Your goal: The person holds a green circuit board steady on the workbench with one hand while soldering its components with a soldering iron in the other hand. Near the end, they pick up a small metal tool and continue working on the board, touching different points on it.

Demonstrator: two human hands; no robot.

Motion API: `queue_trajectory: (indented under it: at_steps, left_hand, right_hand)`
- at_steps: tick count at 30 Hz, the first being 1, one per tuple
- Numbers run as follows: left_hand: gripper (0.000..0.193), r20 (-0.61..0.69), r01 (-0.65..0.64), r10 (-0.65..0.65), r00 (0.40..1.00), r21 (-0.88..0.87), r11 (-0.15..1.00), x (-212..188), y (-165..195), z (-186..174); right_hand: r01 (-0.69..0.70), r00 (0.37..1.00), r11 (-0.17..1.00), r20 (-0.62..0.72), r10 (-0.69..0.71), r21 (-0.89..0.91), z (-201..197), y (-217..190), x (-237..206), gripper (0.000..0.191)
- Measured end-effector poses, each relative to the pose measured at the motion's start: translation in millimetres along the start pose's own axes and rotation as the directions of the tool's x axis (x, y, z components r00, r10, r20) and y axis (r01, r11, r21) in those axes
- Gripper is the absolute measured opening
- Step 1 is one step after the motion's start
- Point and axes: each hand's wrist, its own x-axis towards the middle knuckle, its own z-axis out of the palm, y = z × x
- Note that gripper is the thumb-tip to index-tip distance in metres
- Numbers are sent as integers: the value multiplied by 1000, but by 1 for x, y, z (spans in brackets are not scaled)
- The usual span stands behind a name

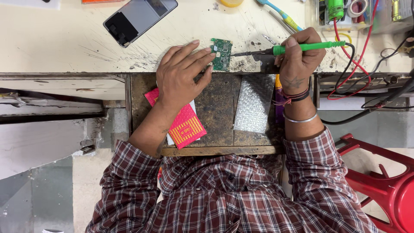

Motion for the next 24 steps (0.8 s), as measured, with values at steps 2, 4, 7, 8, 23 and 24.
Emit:
queue_trajectory:
  at_steps: [2,4,7,8,23,24]
  left_hand:
    - [17,6,-2,2,1000,3,1000,-1,-1,2]
    - [18,6,-5,5,1000,0,1000,-2,-3,3]
    - [18,5,-1,1,1000,9,1000,-2,-2,3]
    - [18,5,0,0,1000,9,1000,-3,-2,2]
    - [18,-165,45,-96,982,-284,958,29,37,-39]
    - [18,-148,27,-68,987,-267,963,35,41,-46]
  right_hand:
    - [6,1000,1000,0,-6,-20,0,0,0,22]
    - [12,1000,999,3,-12,-32,-1,0,1,23]
    - [20,1000,999,8,-20,-39,-1,0,1,23]
    - [22,1000,999,4,-22,-44,-1,0,1,23]
    - [275,879,961,-403,-256,-10,11,-10,7,25]
    - [290,866,957,-420,-271,-18,11,-12,8,27]
